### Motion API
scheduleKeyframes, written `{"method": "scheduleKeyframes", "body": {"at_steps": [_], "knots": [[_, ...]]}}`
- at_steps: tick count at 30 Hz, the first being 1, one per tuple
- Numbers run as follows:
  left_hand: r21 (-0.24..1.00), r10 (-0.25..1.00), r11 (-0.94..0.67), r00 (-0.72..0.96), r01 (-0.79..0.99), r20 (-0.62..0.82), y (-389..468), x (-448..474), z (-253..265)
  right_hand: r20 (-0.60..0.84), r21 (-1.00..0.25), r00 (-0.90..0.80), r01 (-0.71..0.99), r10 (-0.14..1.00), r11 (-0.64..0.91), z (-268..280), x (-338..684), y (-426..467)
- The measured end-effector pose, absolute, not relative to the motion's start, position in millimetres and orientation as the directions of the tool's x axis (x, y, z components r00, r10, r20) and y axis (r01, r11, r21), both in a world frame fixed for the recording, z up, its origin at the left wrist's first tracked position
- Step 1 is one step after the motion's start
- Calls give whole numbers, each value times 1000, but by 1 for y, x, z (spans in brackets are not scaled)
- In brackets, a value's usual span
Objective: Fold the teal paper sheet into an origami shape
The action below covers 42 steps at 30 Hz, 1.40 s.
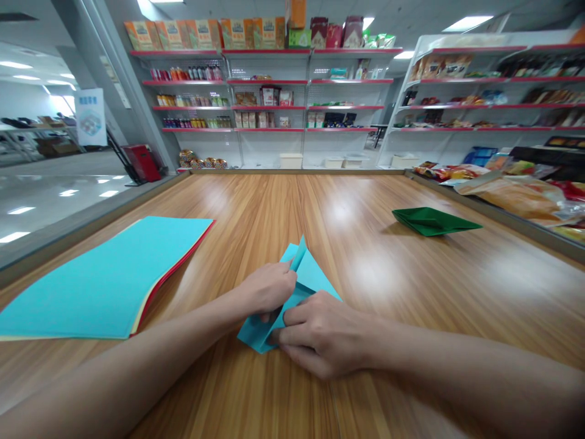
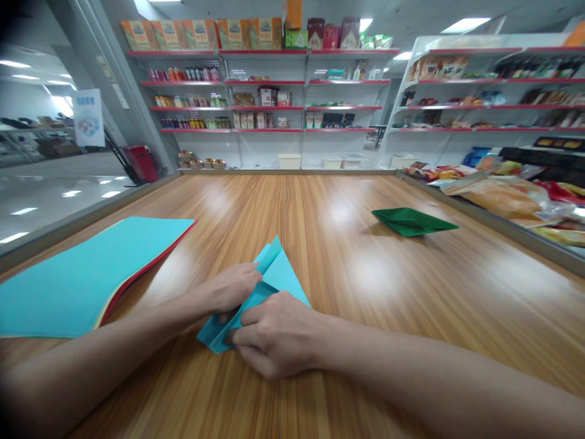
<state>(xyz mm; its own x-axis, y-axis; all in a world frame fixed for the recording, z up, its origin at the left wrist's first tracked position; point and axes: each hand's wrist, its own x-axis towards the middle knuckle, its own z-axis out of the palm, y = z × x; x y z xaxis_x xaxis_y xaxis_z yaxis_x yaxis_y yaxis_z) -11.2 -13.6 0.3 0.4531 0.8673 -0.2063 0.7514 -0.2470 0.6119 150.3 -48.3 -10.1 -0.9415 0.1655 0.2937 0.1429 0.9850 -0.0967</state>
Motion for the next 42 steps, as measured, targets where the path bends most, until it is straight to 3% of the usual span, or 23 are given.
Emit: {"method": "scheduleKeyframes", "body": {"at_steps": [4, 10, 18, 20, 24, 27, 30, 33, 42], "knots": [[422, 908, -286, 384, 860, -168, -17, -9, 0, 316, -101, -940, 102, 129, 990, -11, 150, -52], [480, 878, -280, 424, 832, -223, -19, -9, 4, 271, -5, -933, 244, 236, 970, -6, 155, -48], [484, 851, -301, 460, 822, -252, -19, -9, 8, 240, 112, -850, 504, 469, 856, -1, 167, -31], [492, 856, -304, 460, 816, -234, -19, -9, 7, 272, 74, -842, 500, 465, 863, -1, 170, -29], [516, 854, -348, 492, 783, -171, -17, -11, 6, 491, -150, -772, 381, 403, 912, -4, 178, -18], [593, 832, -258, 487, 763, -265, -15, -11, 7, 493, -178, -703, 495, 513, 850, -7, 188, -4], [646, 804, -165, 481, 745, -349, -14, -9, 9, 340, -116, -813, 462, 472, 879, -8, 195, 7], [680, 777, -111, 490, 724, -396, -15, -5, 12, 275, -116, -876, 380, 397, 918, -7, 199, 13], [674, 757, -60, 474, 736, -450, -14, 6, 15, 333, -190, -877, 299, 348, 935, -14, 209, 18]]}}
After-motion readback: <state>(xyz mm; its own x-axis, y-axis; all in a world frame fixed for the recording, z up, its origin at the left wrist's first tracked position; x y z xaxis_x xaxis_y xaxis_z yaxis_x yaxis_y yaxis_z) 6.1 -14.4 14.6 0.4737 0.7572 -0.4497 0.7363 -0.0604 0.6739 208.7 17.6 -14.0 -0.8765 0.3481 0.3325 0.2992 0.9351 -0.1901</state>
